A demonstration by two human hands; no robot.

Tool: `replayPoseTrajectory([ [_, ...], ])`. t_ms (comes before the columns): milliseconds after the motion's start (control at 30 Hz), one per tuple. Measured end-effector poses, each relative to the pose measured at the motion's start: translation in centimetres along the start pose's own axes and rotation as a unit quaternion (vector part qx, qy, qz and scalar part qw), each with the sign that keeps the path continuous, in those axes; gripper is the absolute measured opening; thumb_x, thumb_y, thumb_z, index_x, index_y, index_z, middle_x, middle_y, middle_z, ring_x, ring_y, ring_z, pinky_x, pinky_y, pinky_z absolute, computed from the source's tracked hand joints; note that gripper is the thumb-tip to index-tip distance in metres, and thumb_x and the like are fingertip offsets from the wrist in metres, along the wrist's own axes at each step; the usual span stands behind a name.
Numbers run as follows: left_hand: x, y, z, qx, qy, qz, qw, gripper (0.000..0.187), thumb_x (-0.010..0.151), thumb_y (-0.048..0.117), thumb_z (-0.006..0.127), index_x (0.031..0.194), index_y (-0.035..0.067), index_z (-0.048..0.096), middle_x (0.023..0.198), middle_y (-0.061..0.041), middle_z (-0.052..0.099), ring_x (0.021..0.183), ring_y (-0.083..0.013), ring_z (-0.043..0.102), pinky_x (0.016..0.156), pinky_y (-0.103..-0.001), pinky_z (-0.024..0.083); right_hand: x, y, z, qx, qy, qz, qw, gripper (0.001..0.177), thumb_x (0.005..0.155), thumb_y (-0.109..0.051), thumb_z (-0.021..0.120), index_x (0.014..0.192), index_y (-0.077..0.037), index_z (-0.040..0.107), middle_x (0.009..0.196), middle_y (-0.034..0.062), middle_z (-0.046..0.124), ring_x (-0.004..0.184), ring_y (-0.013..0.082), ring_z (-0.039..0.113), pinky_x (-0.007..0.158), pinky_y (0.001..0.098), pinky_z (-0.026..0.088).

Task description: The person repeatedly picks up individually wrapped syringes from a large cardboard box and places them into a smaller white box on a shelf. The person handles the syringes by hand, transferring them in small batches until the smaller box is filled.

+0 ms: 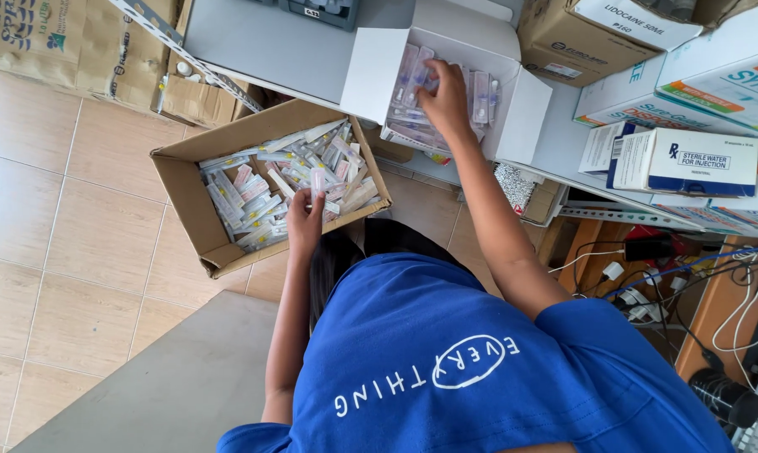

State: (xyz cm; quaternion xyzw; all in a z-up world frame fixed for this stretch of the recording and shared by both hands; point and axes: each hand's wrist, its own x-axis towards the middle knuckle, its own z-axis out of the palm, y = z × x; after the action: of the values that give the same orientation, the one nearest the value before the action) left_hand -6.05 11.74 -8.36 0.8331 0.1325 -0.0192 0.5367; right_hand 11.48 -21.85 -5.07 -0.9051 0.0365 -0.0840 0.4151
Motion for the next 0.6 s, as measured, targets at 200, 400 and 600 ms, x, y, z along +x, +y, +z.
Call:
replayPoseTrajectory([
  [200,0.0,5.8,1.6,-0.034,-0.067,0.017,0.997,0.030,0.100,0.028,0.068,0.110,-0.001,0.067,0.083,-0.006,0.071,0.066,-0.0101,0.062,0.062,-0.029,0.051,-0.8,-1.9,-0.1,-0.155,0.024,-0.148,0.977,0.054,0.081,-0.015,0.085,0.132,-0.015,0.067,0.118,0.0116,0.056,0.105,0.0297,0.064,0.081,0.0374,0.058],
  [400,1.1,10.5,3.1,-0.167,-0.089,0.005,0.982,0.029,0.098,0.025,0.072,0.113,0.001,0.065,0.088,-0.001,0.065,0.073,-0.0068,0.061,0.061,-0.024,0.047,-4.6,-7.6,-5.0,0.088,-0.016,0.013,0.996,0.028,0.100,-0.019,0.068,0.126,-0.009,0.066,0.116,0.0070,0.064,0.082,0.0146,0.064,0.067,0.0276,0.056],
  [600,2.7,12.9,9.4,-0.377,-0.184,0.025,0.907,0.025,0.100,0.021,0.073,0.116,0.005,0.063,0.097,0.003,0.070,0.083,-0.0030,0.061,0.069,-0.021,0.045,-12.1,-12.3,-6.0,0.223,-0.116,-0.033,0.967,0.026,0.093,-0.006,0.076,0.114,-0.003,0.063,0.107,0.0042,0.072,0.088,0.0093,0.070,0.070,0.0227,0.055],
])
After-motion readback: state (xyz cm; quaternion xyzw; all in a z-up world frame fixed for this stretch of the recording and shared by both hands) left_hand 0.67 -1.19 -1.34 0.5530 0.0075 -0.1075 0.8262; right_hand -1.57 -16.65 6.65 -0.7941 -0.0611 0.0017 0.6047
